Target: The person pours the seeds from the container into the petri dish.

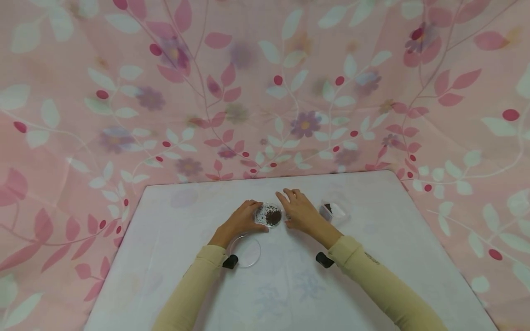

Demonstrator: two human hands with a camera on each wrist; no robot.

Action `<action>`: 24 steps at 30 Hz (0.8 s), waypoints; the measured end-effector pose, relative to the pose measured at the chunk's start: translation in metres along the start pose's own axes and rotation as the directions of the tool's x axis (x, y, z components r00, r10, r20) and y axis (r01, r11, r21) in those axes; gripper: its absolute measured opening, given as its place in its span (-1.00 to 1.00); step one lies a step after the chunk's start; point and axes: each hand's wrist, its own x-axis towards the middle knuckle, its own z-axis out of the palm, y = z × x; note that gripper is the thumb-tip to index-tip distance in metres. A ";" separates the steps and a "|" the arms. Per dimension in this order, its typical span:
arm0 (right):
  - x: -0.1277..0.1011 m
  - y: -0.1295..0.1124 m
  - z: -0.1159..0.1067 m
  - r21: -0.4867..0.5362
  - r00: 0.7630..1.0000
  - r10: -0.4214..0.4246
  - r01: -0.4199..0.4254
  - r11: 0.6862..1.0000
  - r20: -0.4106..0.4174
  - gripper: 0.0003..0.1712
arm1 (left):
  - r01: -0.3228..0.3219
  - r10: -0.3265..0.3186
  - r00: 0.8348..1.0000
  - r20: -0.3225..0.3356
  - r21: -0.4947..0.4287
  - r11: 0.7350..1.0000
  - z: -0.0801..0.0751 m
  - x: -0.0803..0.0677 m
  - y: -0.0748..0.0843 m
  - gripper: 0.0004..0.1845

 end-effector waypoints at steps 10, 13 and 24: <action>0.003 -0.005 -0.002 -0.013 0.999 -0.021 0.021 1.000 0.034 0.14 | 0.001 -0.001 1.000 0.005 -0.013 1.000 -0.001 -0.002 -0.004 0.02; 0.004 -0.006 -0.001 -0.025 0.999 -0.026 0.027 0.999 0.044 0.14 | -0.011 0.011 1.000 -0.002 -0.010 1.000 -0.001 -0.003 -0.004 0.01; 0.004 -0.006 -0.003 0.037 0.996 -0.037 0.034 0.999 0.087 0.19 | -0.028 0.028 1.000 -0.008 -0.002 1.000 0.000 -0.002 -0.004 -0.01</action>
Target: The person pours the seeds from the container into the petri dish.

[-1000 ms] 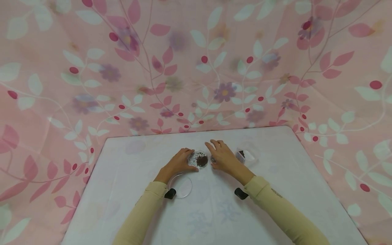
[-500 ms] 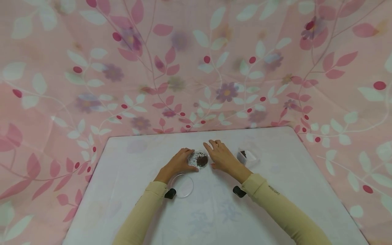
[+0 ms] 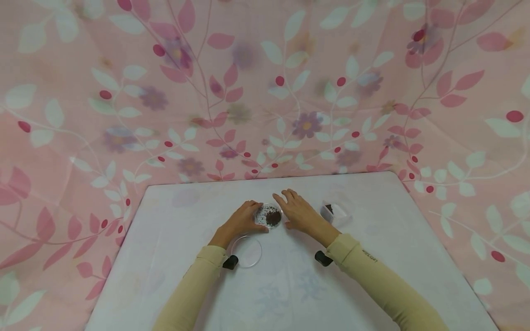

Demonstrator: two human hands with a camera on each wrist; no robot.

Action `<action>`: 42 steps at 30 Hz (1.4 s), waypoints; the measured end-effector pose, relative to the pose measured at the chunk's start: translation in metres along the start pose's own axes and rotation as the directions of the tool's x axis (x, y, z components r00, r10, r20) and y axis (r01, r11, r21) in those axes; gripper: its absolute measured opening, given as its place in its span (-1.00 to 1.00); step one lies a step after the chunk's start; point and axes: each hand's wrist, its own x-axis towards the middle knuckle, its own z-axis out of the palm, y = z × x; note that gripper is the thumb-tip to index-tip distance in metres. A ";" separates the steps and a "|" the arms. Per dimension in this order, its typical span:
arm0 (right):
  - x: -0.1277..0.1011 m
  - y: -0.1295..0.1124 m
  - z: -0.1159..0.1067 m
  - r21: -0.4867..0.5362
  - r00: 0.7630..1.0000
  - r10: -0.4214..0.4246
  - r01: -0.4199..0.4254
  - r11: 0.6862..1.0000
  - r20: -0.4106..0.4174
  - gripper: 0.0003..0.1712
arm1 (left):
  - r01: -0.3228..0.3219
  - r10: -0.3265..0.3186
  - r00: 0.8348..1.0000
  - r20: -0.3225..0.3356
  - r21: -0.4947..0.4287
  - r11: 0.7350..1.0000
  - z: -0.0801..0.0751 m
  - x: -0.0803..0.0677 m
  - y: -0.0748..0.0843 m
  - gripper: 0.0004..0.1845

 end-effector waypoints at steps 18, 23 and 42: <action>0.004 0.001 0.003 0.183 0.999 -0.038 0.036 0.983 0.006 0.25 | 0.017 -0.017 1.000 0.018 0.021 1.000 0.003 0.001 0.000 0.02; 0.006 0.001 0.004 0.165 0.998 -0.055 0.057 0.985 -0.017 0.26 | 0.016 -0.016 1.000 0.010 0.017 1.000 0.003 0.000 0.000 0.01; 0.013 -0.003 0.009 0.118 0.991 -0.120 0.126 0.985 -0.058 0.28 | 0.008 -0.008 1.000 0.021 0.012 1.000 0.001 0.000 0.002 0.01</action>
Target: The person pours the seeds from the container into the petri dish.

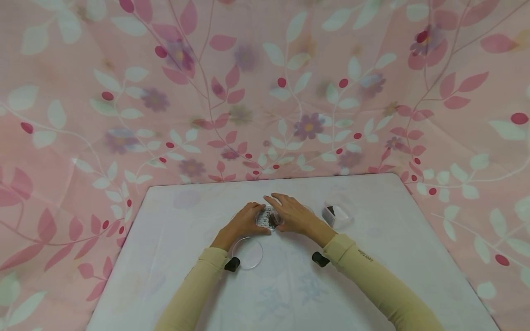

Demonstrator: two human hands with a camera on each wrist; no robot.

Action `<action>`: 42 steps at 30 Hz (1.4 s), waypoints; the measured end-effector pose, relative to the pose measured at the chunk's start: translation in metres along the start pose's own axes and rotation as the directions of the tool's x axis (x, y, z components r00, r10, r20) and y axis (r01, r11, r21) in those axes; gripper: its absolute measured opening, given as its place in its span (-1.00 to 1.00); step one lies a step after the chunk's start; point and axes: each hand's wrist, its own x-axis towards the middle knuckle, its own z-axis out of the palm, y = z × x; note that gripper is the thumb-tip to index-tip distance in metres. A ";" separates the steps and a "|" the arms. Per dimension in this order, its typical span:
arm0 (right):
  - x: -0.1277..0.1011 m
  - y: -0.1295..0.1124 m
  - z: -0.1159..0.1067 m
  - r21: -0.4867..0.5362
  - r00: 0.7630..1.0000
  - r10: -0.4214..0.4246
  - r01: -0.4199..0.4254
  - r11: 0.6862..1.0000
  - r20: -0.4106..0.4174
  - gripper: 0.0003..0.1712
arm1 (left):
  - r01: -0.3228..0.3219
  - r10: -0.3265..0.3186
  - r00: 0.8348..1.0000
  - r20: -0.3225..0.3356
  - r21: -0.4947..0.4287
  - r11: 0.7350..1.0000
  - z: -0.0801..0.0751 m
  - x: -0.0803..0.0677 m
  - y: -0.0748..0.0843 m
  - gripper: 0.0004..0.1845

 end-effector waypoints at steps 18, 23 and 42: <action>0.012 -0.003 0.009 -0.012 0.998 -0.018 0.019 1.000 0.052 0.08 | -0.029 0.029 0.999 0.021 -0.005 1.000 -0.001 -0.001 -0.005 0.04; 0.015 -0.005 0.010 -0.040 0.997 -0.028 0.031 0.999 0.069 0.06 | -0.029 0.029 1.000 0.006 -0.006 1.000 0.000 -0.001 -0.008 0.03; 0.022 -0.010 0.012 -0.073 0.994 -0.032 0.040 0.997 0.107 0.04 | -0.048 0.049 0.999 -0.021 0.022 0.999 -0.006 -0.004 -0.007 -0.11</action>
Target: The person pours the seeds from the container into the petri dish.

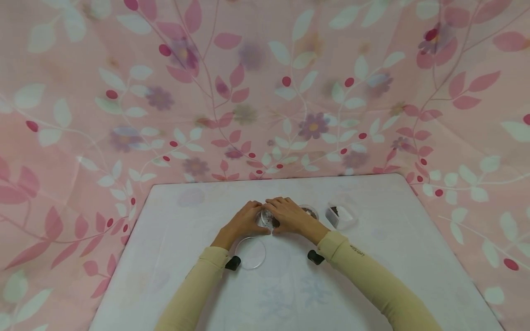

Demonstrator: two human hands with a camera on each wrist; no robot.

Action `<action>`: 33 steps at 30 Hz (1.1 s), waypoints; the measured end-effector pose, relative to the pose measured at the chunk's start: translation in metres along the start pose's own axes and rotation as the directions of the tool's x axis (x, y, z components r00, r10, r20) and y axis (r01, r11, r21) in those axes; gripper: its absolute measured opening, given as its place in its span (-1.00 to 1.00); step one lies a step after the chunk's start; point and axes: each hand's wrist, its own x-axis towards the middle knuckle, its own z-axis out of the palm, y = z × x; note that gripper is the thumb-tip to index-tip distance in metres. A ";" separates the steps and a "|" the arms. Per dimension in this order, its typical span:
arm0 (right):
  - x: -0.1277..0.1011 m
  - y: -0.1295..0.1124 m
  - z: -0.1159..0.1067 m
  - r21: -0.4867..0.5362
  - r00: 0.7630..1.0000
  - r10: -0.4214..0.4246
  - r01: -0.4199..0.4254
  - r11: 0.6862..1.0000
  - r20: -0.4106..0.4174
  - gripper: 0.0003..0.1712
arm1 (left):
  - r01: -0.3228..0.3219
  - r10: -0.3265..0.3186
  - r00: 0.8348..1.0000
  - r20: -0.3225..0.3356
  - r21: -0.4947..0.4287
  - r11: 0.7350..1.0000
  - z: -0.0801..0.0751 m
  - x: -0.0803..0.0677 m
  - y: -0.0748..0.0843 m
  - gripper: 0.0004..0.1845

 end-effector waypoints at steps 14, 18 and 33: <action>0.001 0.000 0.006 0.032 0.998 0.021 -0.023 0.999 0.064 0.05 | 0.016 -0.016 1.000 -0.006 -0.009 1.000 -0.001 -0.001 -0.003 -0.17; 0.002 0.000 0.006 0.065 0.995 0.041 -0.047 0.997 0.090 0.04 | 0.013 -0.013 1.000 -0.007 -0.011 1.000 -0.001 0.000 -0.004 -0.18; 0.007 0.005 0.014 0.133 0.990 0.054 -0.072 0.988 0.134 0.00 | 0.010 -0.011 1.000 0.005 0.004 1.000 -0.004 -0.002 -0.004 -0.19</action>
